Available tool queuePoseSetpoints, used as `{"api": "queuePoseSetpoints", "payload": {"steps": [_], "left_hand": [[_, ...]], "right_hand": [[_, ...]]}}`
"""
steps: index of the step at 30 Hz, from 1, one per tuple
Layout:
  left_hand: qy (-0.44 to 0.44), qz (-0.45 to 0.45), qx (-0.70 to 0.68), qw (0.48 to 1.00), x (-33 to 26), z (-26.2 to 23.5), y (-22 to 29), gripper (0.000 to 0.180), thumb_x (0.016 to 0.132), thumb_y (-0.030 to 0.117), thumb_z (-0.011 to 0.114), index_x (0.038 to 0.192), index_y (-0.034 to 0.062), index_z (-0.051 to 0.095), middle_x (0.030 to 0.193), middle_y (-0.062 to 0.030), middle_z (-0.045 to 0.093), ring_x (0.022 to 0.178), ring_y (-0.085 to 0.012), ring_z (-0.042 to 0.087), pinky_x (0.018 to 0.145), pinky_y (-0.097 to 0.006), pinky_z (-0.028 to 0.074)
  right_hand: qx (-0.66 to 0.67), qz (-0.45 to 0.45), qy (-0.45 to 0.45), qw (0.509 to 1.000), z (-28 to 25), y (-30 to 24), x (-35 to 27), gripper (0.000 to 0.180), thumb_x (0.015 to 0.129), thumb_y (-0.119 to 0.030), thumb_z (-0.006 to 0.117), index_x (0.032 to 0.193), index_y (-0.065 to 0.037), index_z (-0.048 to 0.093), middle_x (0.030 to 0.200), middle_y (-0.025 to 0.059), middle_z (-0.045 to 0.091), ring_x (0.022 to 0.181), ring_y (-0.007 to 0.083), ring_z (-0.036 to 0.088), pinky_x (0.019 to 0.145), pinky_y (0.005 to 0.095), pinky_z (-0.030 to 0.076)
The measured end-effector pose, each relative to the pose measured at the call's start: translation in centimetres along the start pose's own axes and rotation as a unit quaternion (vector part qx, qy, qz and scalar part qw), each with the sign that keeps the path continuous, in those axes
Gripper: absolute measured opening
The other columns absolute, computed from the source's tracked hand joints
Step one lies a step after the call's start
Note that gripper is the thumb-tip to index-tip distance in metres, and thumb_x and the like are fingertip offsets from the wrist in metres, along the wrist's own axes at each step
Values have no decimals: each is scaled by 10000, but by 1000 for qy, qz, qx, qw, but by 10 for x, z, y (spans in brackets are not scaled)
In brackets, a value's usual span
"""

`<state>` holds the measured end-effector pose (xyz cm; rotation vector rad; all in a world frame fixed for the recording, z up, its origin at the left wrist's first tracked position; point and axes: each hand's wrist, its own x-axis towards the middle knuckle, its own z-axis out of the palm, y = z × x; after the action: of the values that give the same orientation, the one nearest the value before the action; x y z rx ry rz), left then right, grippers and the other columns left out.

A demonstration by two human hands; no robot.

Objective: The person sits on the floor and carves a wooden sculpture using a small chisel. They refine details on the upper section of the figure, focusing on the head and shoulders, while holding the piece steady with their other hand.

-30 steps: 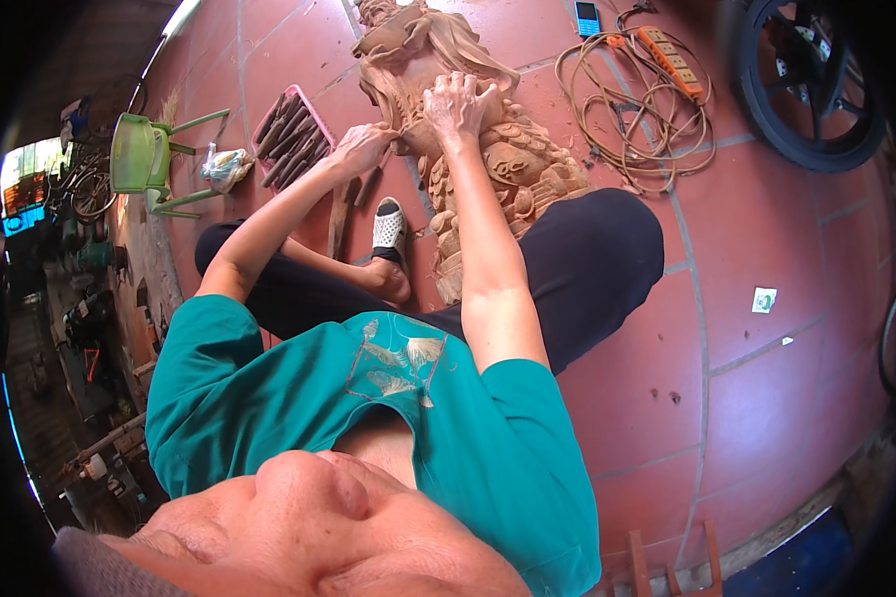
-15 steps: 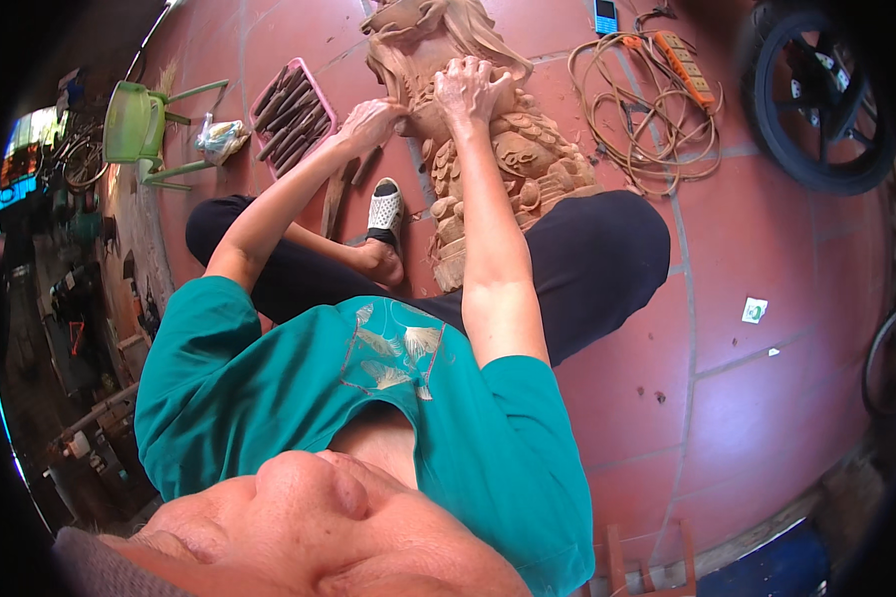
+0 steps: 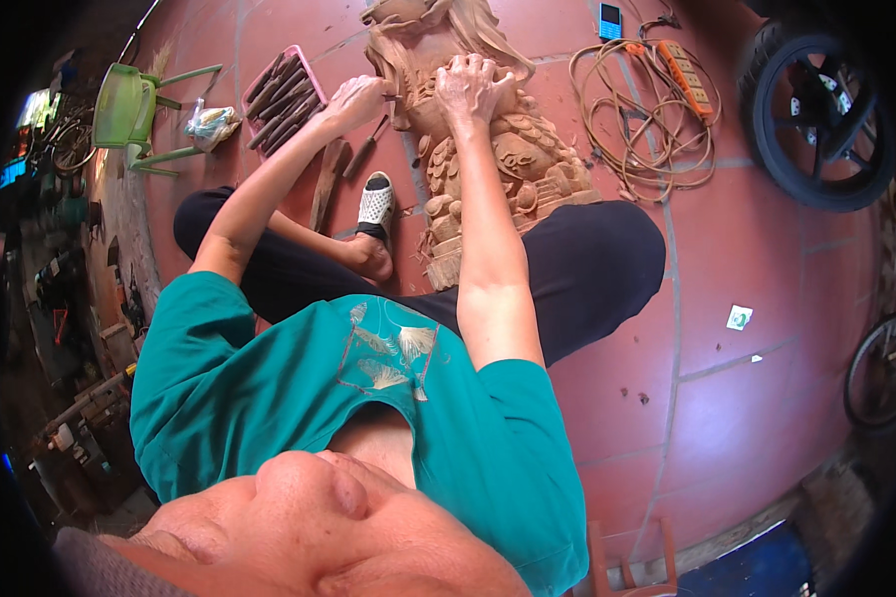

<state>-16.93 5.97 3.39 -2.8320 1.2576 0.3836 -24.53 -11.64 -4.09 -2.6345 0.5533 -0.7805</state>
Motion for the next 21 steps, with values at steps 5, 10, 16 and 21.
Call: {"api": "queuePoseSetpoints", "payload": {"steps": [5,10,16,21], "left_hand": [[51,-24,-134,989,-23,26,-16,248,838,88,604,1064,87,707,960,-172,705,932,-345,677,812,-432,531],[76,-3,-41,996,-23,27,-1,250,817,46,568,1024,57,708,958,-176,694,894,-362,675,784,-437,538],[65,67,-37,995,-43,48,13,255,793,14,562,997,40,713,952,-185,686,888,-357,671,775,-447,530],[23,-24,-126,991,-44,24,11,204,791,65,591,946,79,725,885,-176,701,888,-360,673,770,-458,528]], "right_hand": [[1,-5,2,1000,-1,0,0,273,836,-339,586,943,-116,703,1059,85,660,1095,288,551,967,662,301],[6,-6,-3,1000,-3,-3,0,284,839,-349,591,954,-113,701,1050,88,667,1091,286,553,966,655,302],[-2,-3,-11,1000,-1,-3,0,283,843,-355,590,962,-125,703,1058,80,669,1099,281,553,975,650,295],[-1,1,-8,1000,-1,2,-1,290,846,-355,586,978,-125,704,1074,79,666,1109,285,550,977,656,290]]}}
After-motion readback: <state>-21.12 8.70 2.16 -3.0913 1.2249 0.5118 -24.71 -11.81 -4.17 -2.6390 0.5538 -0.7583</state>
